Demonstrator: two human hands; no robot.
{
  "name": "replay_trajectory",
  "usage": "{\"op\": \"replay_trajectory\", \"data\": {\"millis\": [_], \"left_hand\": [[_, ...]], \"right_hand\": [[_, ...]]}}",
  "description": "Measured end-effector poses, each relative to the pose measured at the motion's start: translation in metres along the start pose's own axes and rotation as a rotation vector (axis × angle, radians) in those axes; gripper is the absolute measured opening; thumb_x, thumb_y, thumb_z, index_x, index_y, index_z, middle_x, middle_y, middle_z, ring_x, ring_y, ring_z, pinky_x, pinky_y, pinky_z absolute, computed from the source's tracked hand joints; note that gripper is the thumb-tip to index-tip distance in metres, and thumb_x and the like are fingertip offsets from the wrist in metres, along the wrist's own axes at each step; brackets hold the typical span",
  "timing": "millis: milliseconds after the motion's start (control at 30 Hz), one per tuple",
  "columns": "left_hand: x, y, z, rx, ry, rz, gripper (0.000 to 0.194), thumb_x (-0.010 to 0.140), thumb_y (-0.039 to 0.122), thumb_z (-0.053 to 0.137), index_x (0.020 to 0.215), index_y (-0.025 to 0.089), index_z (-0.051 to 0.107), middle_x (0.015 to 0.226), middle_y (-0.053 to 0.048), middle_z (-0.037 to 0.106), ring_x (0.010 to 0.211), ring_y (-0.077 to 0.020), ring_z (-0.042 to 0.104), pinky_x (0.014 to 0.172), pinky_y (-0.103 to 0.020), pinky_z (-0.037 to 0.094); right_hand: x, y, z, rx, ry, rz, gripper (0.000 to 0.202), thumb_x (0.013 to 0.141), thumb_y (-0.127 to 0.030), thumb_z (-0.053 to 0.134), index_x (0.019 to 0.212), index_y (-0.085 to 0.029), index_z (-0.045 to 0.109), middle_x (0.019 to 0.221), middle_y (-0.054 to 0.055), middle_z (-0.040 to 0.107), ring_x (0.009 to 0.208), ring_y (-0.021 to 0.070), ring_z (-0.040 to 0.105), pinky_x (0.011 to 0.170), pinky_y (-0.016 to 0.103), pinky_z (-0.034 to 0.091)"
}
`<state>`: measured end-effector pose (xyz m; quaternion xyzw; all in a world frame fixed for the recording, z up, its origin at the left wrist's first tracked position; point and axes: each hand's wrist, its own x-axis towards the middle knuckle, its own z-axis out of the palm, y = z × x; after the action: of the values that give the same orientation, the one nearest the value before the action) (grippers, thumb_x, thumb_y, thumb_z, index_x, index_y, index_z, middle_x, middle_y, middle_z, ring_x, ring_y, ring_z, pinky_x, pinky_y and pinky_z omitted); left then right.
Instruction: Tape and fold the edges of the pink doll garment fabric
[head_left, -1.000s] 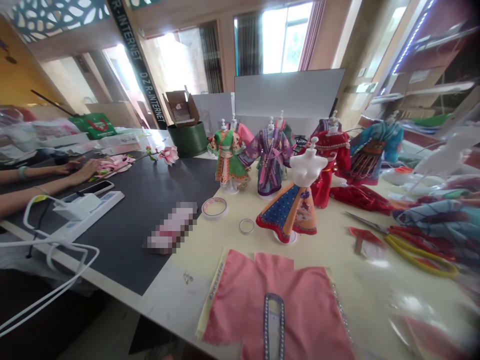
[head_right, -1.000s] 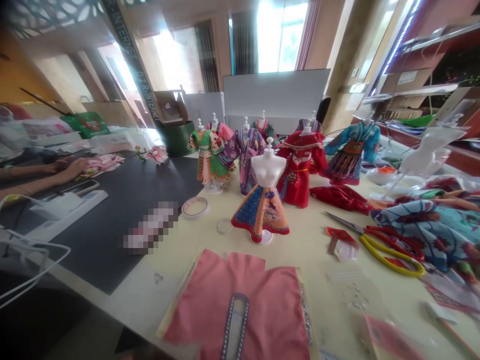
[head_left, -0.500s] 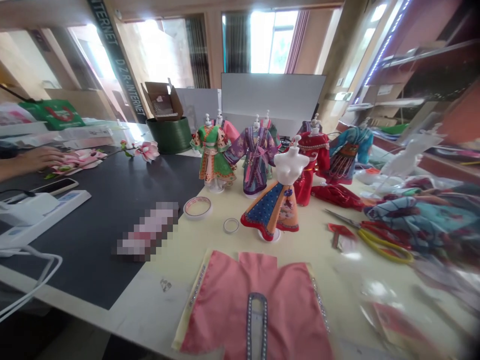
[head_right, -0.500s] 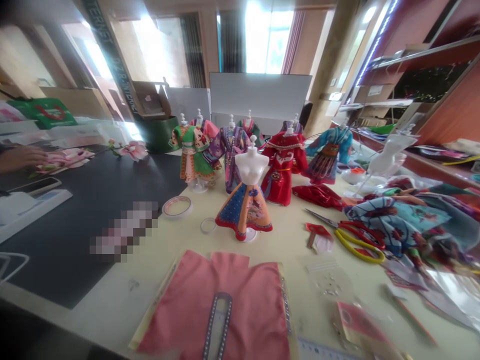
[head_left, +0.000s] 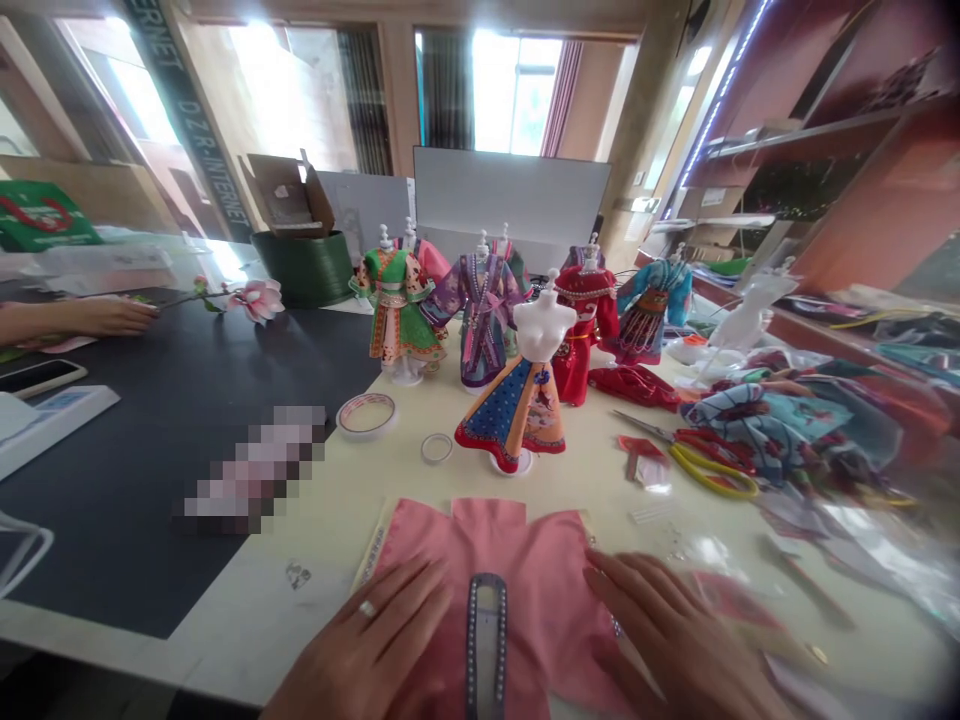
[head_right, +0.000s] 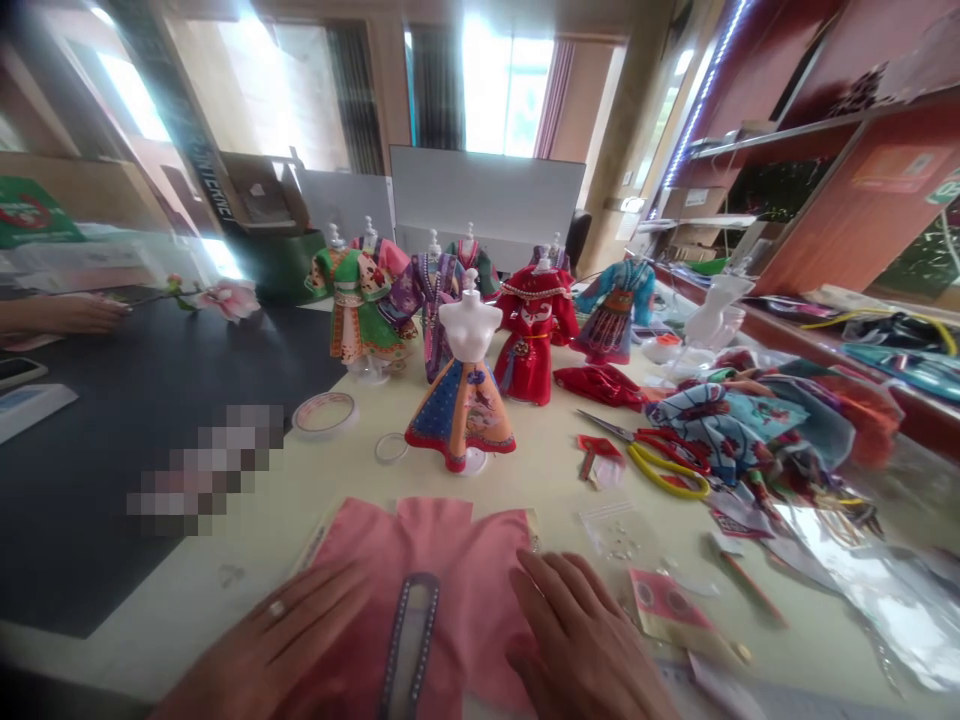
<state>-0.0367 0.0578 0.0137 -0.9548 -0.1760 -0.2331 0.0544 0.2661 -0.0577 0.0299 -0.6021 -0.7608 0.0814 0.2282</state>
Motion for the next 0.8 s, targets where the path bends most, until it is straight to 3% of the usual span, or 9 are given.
{"op": "replay_trajectory", "data": {"millis": [100,167,333,467,800], "left_hand": [[0.037,0.001,0.015,-0.093,-0.194,0.028,0.069,0.093,0.051,0.045,0.148,0.018,0.021,0.145,-0.007,0.041,0.134,-0.0271,0.038,0.108,-0.042,0.039],[0.049,0.001,0.028,-0.175,-0.303,-0.022,0.079,0.089,0.061,0.041,0.149,0.020,0.010,0.152,-0.009,0.026,0.140,-0.0316,0.023,0.112,-0.052,0.029],[0.053,-0.001,0.043,-0.276,-0.547,-0.114,0.082,0.084,0.069,0.041,0.149,0.025,0.016,0.156,-0.011,0.005,0.142,-0.0389,0.001,0.112,-0.064,0.013],[0.054,-0.001,0.037,-0.303,-0.601,-0.141,0.082,0.085,0.067,0.043,0.149,0.025,0.015,0.156,-0.011,0.000,0.142,-0.0372,-0.003,0.113,-0.062,0.010],[0.055,0.006,0.034,-0.343,-0.595,-0.131,0.082,0.085,0.068,0.042,0.149,0.024,0.013,0.156,-0.009,0.003,0.142,-0.0365,-0.004,0.114,-0.060,0.010]], "right_hand": [[0.025,0.004,0.018,-0.344,0.037,-0.192,0.053,0.090,-0.035,0.056,0.137,-0.013,0.045,0.139,0.014,0.048,0.124,0.0306,0.049,0.100,0.048,0.046],[0.033,0.008,0.030,-0.457,0.035,-0.251,0.065,0.088,-0.045,0.057,0.139,-0.009,0.041,0.142,0.016,0.044,0.127,0.0310,0.046,0.099,0.048,0.048],[0.030,0.023,0.053,-0.485,0.031,-0.301,0.088,0.088,-0.065,0.042,0.148,-0.005,0.020,0.144,0.017,0.039,0.133,0.0296,0.037,0.099,0.047,0.047],[0.025,0.028,0.056,-0.497,0.043,-0.288,0.089,0.090,-0.064,0.039,0.150,-0.007,0.007,0.147,0.015,0.035,0.135,0.0285,0.034,0.099,0.044,0.047],[0.019,0.028,0.051,-0.525,0.072,-0.309,0.092,0.088,-0.066,0.040,0.150,-0.006,0.008,0.144,0.017,0.038,0.129,0.0304,0.043,0.094,0.043,0.050]]}}
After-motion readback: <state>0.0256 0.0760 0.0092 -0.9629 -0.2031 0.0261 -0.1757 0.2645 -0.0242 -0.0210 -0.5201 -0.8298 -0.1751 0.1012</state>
